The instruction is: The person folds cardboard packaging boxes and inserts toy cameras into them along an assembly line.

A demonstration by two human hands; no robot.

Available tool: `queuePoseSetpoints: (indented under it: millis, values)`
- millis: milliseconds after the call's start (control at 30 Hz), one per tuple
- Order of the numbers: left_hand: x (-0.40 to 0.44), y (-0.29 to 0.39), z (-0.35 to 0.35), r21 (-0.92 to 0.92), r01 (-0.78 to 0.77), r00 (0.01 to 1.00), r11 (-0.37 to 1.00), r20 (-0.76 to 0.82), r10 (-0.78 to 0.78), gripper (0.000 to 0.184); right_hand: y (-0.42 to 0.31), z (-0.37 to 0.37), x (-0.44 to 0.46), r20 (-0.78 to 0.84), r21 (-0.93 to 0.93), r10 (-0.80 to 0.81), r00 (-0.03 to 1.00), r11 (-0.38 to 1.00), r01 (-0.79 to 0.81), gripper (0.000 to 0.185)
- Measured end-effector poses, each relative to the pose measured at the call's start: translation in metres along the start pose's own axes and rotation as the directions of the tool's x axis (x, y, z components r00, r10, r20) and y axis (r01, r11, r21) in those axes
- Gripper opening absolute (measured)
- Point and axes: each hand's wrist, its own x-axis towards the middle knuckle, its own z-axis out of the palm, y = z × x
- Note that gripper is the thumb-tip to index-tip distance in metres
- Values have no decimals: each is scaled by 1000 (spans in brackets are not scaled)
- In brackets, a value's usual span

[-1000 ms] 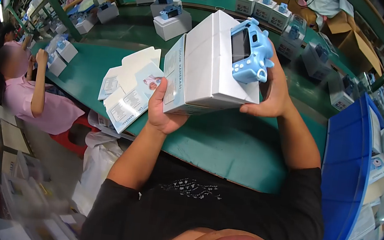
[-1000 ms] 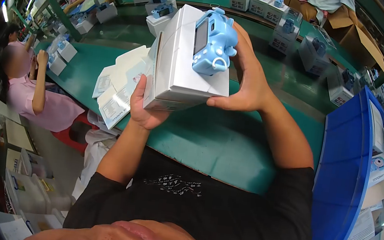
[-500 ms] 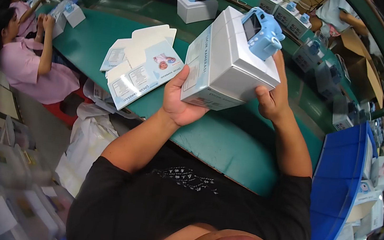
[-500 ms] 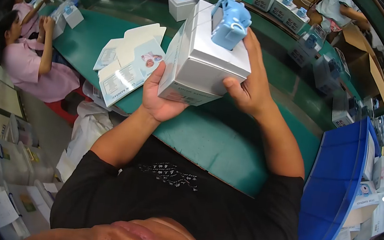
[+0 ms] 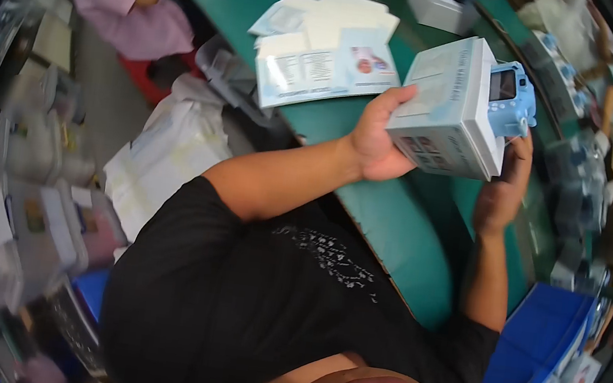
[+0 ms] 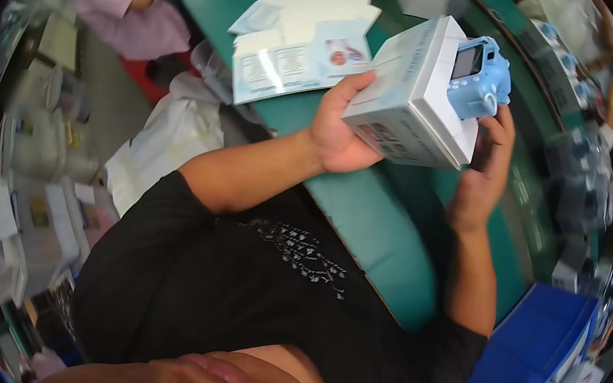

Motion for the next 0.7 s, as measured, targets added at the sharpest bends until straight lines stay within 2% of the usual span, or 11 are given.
queuePoseSetpoints:
  millis: [67,100,200,300,333,367,400,467,500,567,700]
  values:
    - [1,9,-1,36,-32,996,999,80,29,64,-7,-7,11,75,522,175,982,832,-189,82]
    - [3,8,-1,30,-43,996,999,79,41,64,-11,-4,10,88,522,174,981,831,-194,82]
    - [8,-4,-1,524,-253,967,813,114,227,62,-23,11,-1,87,302,353,932,882,-362,81]
    - [1,13,12,890,-284,950,357,210,232,68,-11,3,2,61,184,425,903,884,-429,80]
    - [-6,27,15,886,-287,949,363,212,232,68,1,-10,8,43,154,436,899,886,-438,79]
    - [-16,45,16,985,-163,969,-52,170,179,76,14,-24,16,24,126,444,896,888,-443,78]
    - [-27,63,17,885,-25,983,-464,107,152,84,27,-38,24,5,99,451,893,888,-449,76]
    - [-52,103,16,517,61,961,-854,200,190,100,54,-65,39,-150,-86,388,910,911,-402,77]
    - [-64,116,12,328,220,940,-919,181,289,104,73,-80,45,-161,-88,385,909,912,-402,77]
    - [-78,141,-1,216,379,917,-900,40,396,103,115,-113,48,-395,-689,166,903,597,-411,87]
    - [-75,154,-4,289,359,931,-887,-39,364,104,220,-213,29,-405,-807,245,881,356,-471,95]
